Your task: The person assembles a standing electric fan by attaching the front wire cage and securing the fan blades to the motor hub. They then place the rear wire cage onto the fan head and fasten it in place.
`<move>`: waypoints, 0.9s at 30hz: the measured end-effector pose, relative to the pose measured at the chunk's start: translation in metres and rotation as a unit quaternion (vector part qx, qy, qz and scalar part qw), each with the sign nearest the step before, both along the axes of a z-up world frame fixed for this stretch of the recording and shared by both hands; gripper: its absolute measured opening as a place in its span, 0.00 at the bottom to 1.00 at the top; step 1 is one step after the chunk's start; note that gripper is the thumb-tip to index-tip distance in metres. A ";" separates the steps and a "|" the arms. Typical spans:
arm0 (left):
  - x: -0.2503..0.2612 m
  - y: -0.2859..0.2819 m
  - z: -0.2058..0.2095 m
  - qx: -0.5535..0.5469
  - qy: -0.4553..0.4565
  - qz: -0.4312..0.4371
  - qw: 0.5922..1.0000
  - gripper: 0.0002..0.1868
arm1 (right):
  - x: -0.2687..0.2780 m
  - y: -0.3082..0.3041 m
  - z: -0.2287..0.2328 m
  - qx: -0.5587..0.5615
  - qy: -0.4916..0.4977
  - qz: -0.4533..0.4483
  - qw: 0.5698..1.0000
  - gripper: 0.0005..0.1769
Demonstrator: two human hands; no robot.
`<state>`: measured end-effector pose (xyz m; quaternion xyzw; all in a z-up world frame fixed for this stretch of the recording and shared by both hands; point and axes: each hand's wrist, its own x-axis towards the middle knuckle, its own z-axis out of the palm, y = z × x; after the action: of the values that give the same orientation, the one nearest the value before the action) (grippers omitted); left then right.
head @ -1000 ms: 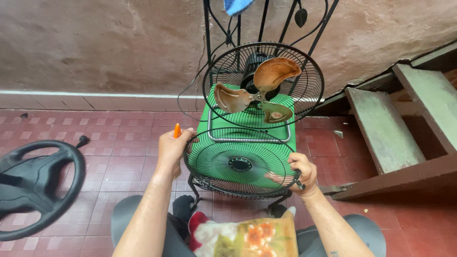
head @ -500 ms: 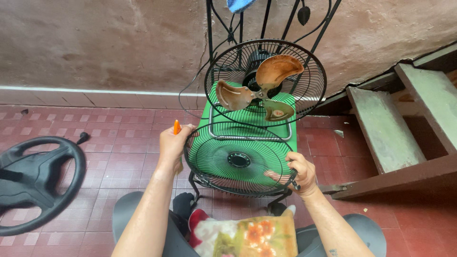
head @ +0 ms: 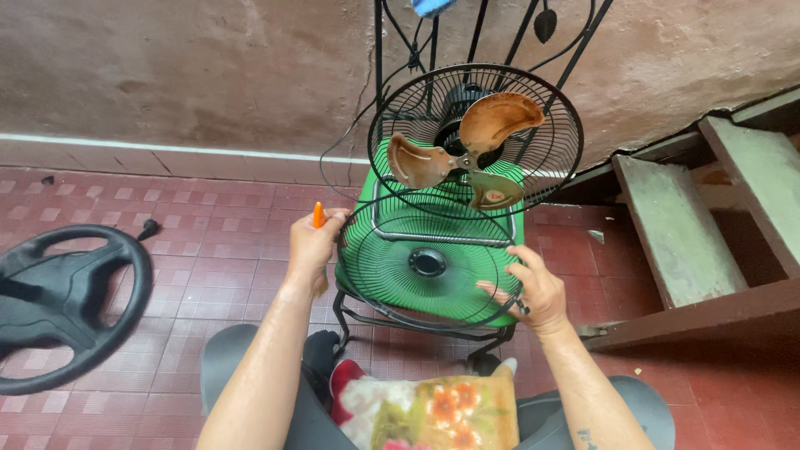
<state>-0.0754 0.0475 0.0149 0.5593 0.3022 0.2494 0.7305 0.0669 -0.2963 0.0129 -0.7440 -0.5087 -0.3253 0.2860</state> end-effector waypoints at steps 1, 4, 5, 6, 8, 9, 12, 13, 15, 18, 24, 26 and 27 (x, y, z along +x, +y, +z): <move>0.001 -0.001 -0.001 0.002 0.009 -0.007 1.000 0.10 | 0.002 -0.002 0.002 -0.011 0.005 -0.018 1.000 0.31; 0.002 -0.004 -0.001 0.006 0.003 -0.041 0.999 0.10 | 0.008 -0.006 0.003 -0.052 0.073 -0.081 0.993 0.27; 0.003 -0.006 -0.002 0.011 0.011 -0.044 0.999 0.11 | 0.008 -0.007 0.004 -0.062 0.087 -0.092 0.990 0.26; 0.003 -0.008 -0.002 0.016 0.020 -0.047 0.999 0.11 | 0.009 -0.008 0.005 -0.072 0.101 -0.103 0.987 0.24; 0.004 -0.010 -0.001 0.029 0.029 -0.048 0.998 0.12 | 0.009 -0.007 0.006 -0.069 0.123 -0.112 0.984 0.23; 0.005 -0.011 -0.001 0.036 0.031 -0.046 0.998 0.12 | 0.007 -0.005 0.006 -0.058 0.132 -0.109 0.984 0.24; 0.007 -0.012 0.000 0.039 0.055 -0.045 0.997 0.13 | 0.005 0.000 0.006 -0.052 0.203 -0.116 0.971 0.30; 0.007 -0.012 0.000 0.037 0.068 -0.046 0.996 0.12 | 0.004 0.001 0.005 -0.055 0.235 -0.121 0.963 0.33; 0.005 -0.014 -0.002 0.030 0.104 -0.081 0.991 0.11 | 0.006 0.003 0.006 -0.068 0.274 -0.128 0.951 0.37; 0.012 -0.015 -0.007 0.015 0.147 -0.112 0.983 0.12 | 0.010 0.005 0.006 -0.068 0.311 -0.127 0.939 0.40; 0.029 -0.015 -0.034 -0.023 0.011 -0.096 0.995 0.10 | 0.017 0.011 -0.005 -0.040 0.313 -0.119 0.942 0.40; 0.033 -0.011 -0.039 -0.007 -0.001 -0.085 0.996 0.12 | 0.020 0.015 -0.009 -0.032 0.314 -0.116 0.942 0.39; 0.039 -0.009 -0.039 -0.005 -0.011 -0.080 0.997 0.13 | 0.024 0.018 -0.010 -0.027 0.318 -0.120 0.940 0.39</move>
<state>-0.0366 0.0389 -0.0240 0.5749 0.2494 0.1949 0.7546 0.0908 -0.2779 0.0029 -0.8717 -0.3071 -0.0896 0.3713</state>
